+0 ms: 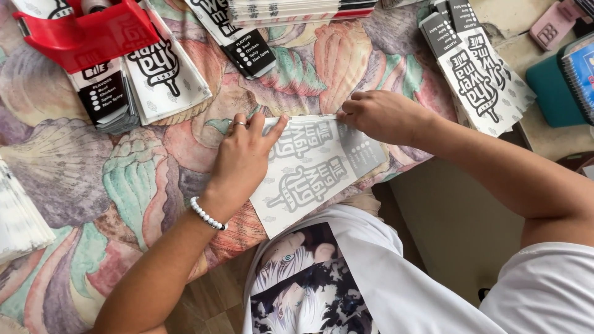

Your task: The person organizes, counts, and separates paper packaging sleeves by hand on a table, occasionally using tape and handling individual sleeves or stacks.

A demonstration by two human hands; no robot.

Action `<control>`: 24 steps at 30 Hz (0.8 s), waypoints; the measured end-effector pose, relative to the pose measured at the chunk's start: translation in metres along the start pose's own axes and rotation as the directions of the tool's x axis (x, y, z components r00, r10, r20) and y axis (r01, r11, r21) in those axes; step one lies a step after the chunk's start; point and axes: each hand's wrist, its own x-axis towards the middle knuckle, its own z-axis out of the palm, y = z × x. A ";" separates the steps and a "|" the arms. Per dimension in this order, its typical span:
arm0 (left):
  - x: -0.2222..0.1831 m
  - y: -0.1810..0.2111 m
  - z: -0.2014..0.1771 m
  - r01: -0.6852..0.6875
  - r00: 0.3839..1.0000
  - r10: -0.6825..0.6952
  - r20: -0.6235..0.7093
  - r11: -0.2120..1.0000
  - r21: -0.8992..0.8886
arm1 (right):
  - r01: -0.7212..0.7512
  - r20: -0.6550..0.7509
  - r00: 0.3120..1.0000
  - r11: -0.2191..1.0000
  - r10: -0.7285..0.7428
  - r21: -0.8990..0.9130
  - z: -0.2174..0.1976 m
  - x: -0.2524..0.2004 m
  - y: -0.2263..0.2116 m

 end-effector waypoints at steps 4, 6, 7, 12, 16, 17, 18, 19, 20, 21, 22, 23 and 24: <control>-0.004 -0.001 0.000 0.016 1.000 -0.016 0.008 1.000 0.008 | -0.009 -0.002 1.000 1.000 0.009 0.018 0.002 -0.004 0.000; -0.003 0.000 0.003 0.023 1.000 -0.023 0.007 1.000 0.010 | -0.047 0.025 0.999 0.999 0.046 0.022 0.000 -0.016 0.002; -0.004 0.001 0.005 0.025 1.000 -0.025 0.004 1.000 0.008 | -0.113 0.068 0.992 0.992 0.109 0.053 -0.001 -0.023 0.003; -0.007 0.006 0.032 0.034 0.999 -0.035 0.017 0.999 0.022 | -0.289 0.137 0.952 0.949 0.272 0.123 -0.005 -0.043 0.005; -0.006 0.008 0.038 0.032 0.999 -0.032 0.025 0.999 0.011 | -0.354 -0.028 0.932 0.927 0.360 0.125 -0.014 -0.028 -0.004; -0.006 0.007 0.039 0.028 0.999 -0.029 0.017 0.999 0.016 | -0.338 -0.182 0.920 0.938 0.347 0.082 -0.015 -0.017 -0.010; -0.005 0.008 0.040 0.032 0.999 -0.033 0.017 0.999 0.020 | -0.334 -0.186 0.920 0.939 0.344 0.082 -0.010 0.001 -0.024; -0.005 0.008 0.041 0.032 0.999 -0.032 0.002 0.999 0.013 | -0.215 -0.333 0.913 0.971 0.237 0.101 -0.005 0.020 -0.040; -0.004 0.009 0.042 0.032 0.999 -0.032 -0.013 0.999 0.006 | -0.094 -0.474 0.871 0.990 0.131 0.101 0.000 0.038 -0.055; -0.005 0.008 0.042 0.030 1.000 -0.030 -0.009 0.999 0.011 | -0.094 -0.479 0.868 0.990 0.133 0.106 0.005 0.051 -0.068; -0.006 0.006 0.042 0.033 0.996 -0.034 -0.079 0.999 -0.011 | -0.146 -0.499 0.845 0.981 0.191 0.128 0.010 0.063 -0.082; -0.004 0.006 0.043 0.027 0.987 -0.033 -0.155 0.999 -0.038 | -0.207 -0.514 0.820 0.967 0.253 0.146 0.015 0.073 -0.094; -0.007 0.002 0.041 0.018 0.987 -0.024 -0.158 0.999 -0.038 | -0.216 -0.514 0.817 0.965 0.261 0.146 0.017 0.074 -0.095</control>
